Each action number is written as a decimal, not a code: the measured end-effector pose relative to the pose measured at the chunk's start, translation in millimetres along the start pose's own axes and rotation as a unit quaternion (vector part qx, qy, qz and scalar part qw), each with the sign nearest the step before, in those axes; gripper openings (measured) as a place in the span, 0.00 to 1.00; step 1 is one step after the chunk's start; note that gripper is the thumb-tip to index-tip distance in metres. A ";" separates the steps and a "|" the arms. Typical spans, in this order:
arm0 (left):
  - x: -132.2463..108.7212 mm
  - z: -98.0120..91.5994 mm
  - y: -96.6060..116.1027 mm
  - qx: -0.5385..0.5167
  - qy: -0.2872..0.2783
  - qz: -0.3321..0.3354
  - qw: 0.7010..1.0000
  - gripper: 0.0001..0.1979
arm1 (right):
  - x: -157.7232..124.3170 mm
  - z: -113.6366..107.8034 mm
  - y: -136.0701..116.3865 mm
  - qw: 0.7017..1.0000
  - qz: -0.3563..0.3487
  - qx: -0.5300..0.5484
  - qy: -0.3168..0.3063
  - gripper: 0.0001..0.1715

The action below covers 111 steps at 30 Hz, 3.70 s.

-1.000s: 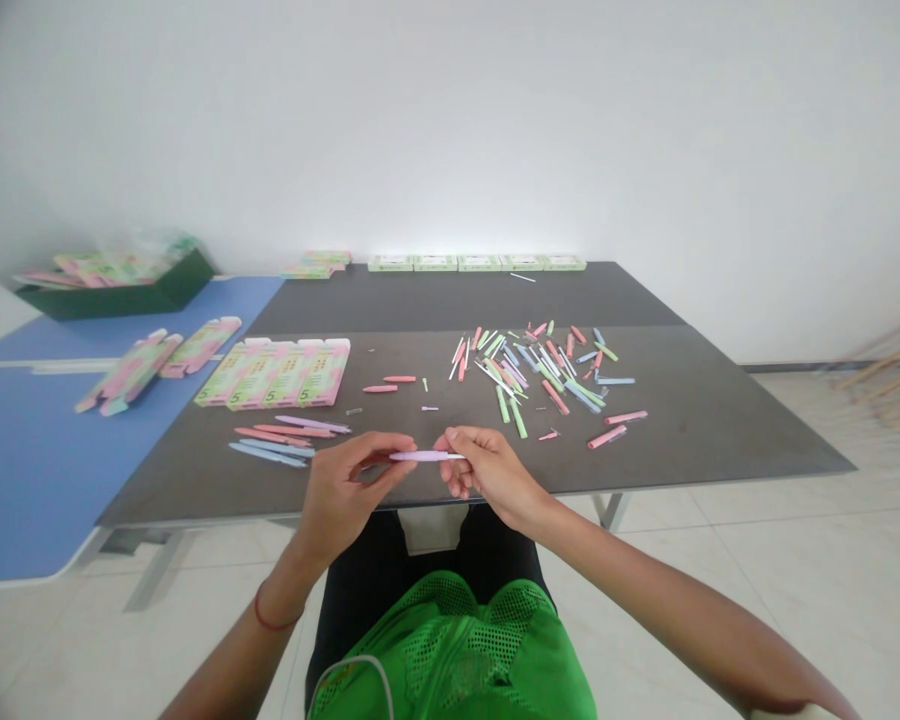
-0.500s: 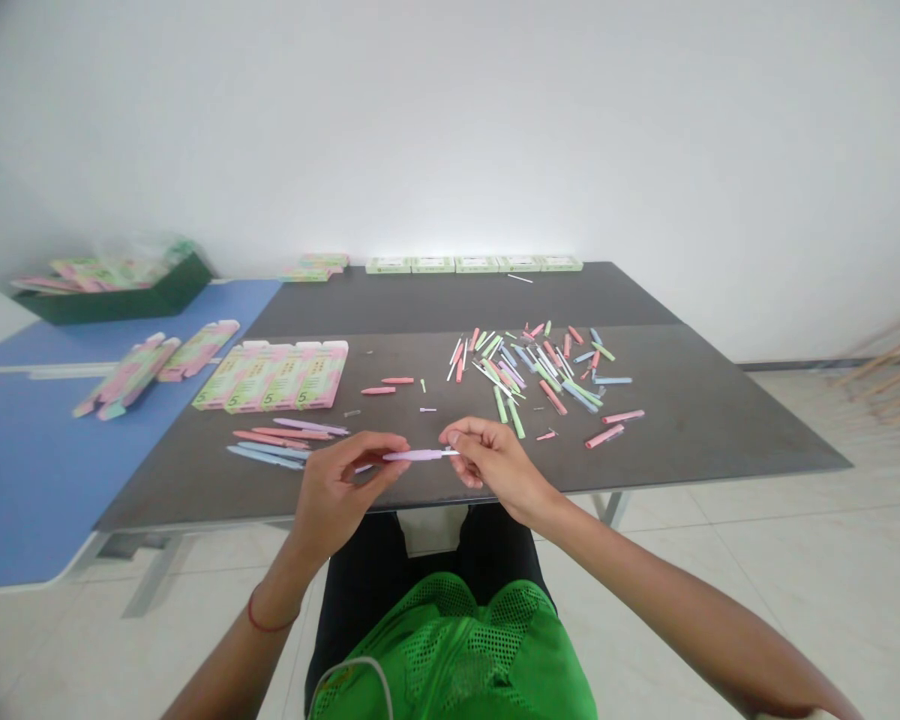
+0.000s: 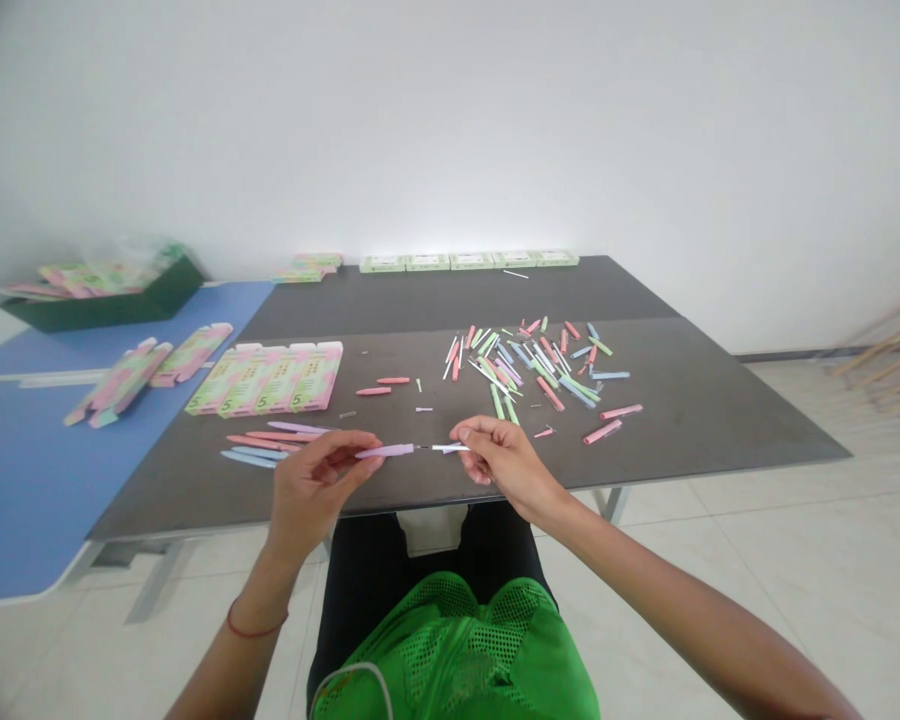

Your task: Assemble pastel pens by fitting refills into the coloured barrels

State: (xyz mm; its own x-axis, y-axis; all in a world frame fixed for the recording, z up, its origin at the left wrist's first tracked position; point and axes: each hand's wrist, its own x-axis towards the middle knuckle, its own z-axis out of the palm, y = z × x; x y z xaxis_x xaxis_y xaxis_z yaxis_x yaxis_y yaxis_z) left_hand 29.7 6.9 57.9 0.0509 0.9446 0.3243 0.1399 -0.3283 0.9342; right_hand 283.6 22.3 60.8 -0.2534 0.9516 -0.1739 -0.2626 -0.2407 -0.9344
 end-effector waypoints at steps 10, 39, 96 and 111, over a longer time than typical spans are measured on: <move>4.5 -0.6 18.4 0.152 -0.068 0.101 0.981 0.06 | 0.5 -5.5 12.8 0.998 0.046 -0.008 -0.046 0.21; 36.0 -15.0 -28.8 0.370 -0.096 0.039 0.923 0.12 | 0.1 -30.0 27.8 0.998 0.050 0.031 -0.027 0.22; 11.5 91.4 16.4 0.236 -0.316 0.182 0.901 0.07 | -39.8 -57.3 23.1 0.997 0.053 -0.045 -0.030 0.18; 8.6 87.0 14.2 0.242 -0.291 0.231 0.896 0.04 | -37.5 -57.0 18.9 0.997 0.042 -0.029 -0.057 0.18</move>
State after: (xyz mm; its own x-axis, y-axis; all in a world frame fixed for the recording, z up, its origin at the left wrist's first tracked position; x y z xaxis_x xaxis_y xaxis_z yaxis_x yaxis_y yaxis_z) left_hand 118.2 10.2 61.0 0.7011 0.5932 0.3957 0.3768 -0.7793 0.5008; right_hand 341.2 -7.0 32.0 -0.3780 0.8996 -0.2189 -0.1822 -0.3041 -0.9351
